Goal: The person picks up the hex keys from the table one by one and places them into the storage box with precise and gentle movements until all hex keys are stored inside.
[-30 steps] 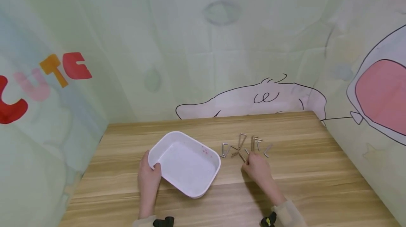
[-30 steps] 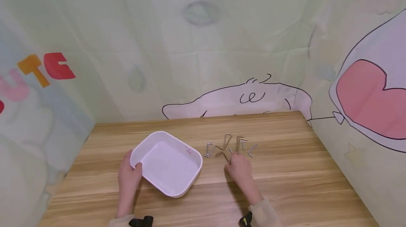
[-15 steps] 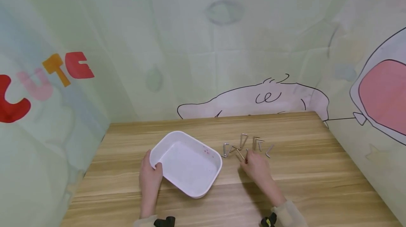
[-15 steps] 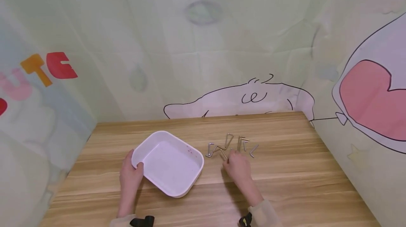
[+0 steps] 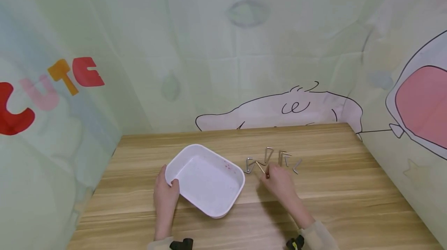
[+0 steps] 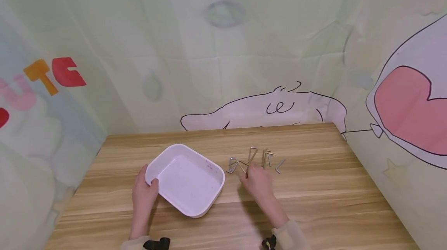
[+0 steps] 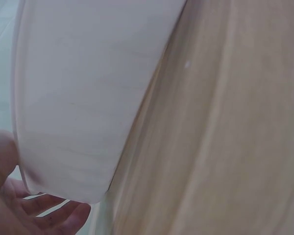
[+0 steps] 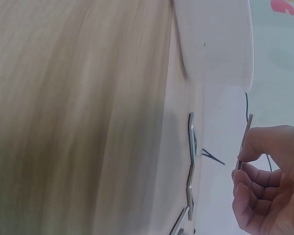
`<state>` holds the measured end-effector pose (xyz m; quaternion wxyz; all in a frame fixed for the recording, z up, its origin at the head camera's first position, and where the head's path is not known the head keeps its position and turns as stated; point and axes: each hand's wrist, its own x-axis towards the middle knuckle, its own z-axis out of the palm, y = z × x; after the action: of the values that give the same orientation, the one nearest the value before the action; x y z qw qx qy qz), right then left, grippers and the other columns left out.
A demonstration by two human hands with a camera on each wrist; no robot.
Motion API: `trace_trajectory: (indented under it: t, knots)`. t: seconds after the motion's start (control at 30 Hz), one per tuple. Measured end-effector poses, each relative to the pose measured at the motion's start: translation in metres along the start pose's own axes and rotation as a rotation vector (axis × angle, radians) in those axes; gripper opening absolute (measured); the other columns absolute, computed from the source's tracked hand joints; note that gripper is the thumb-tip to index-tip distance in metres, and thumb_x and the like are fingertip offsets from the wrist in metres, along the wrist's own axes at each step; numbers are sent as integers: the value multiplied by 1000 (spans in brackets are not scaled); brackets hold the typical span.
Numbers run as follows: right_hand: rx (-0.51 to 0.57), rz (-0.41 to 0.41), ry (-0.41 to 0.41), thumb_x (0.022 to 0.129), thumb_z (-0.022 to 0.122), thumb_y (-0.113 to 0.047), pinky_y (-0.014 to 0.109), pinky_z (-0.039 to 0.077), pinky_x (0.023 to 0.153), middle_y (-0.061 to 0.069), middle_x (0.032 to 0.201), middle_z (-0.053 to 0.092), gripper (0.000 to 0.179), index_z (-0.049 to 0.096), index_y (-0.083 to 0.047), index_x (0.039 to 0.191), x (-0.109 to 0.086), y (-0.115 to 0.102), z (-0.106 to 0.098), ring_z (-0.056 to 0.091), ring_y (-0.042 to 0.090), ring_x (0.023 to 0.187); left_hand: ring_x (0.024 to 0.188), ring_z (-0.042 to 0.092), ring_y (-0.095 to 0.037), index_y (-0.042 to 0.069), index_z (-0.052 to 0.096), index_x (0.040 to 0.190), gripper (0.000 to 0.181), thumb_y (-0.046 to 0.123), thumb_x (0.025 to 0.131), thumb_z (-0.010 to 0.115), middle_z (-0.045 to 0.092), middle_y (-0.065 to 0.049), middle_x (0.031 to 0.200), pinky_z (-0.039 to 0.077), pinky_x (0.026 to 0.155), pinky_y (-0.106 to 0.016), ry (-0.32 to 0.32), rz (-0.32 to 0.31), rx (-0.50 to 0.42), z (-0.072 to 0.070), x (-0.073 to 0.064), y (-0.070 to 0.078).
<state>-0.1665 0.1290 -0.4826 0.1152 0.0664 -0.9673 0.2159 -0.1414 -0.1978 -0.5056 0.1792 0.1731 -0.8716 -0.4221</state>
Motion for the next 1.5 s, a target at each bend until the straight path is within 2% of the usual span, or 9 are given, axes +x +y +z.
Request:
trace_trajectory:
  t: [0.1,0.5,0.97,1.2,1.5]
  knots:
    - [-1,-22,5,76,69,-11,21,39,47,1,64,57,10,60,-8,74,0,-5,-2,46,10,54,127,42,-52,-9,36,141,59,4,85,49,42,-36,139,35,106,-61,-2,-4,-4,0,0,0]
    - [24,-63,-9,71,67,-7,22,41,52,-1,65,55,8,60,-10,72,-7,-23,-6,46,11,58,130,40,-51,-8,36,142,58,3,86,49,41,-34,141,33,108,-60,-19,-20,-16,0,-3,-1]
    - [52,-134,46,70,69,-9,17,35,48,-7,61,52,15,56,-15,68,-12,-43,1,42,6,54,125,44,-52,-8,39,140,58,3,84,51,45,-34,137,37,105,-61,27,0,-17,1,-3,-4]
    - [37,-166,32,70,69,-10,16,31,45,-6,63,50,15,55,-14,68,-15,-53,3,39,5,52,125,44,-52,-9,39,140,58,3,85,50,45,-35,137,36,104,-62,18,5,-17,1,-3,-1]
    - [36,-219,29,68,70,-8,14,30,44,-6,62,49,18,53,-13,69,-17,-63,9,37,4,51,129,41,-50,-7,36,142,58,4,87,49,42,-33,141,34,107,-61,-4,-19,-28,0,-3,0]
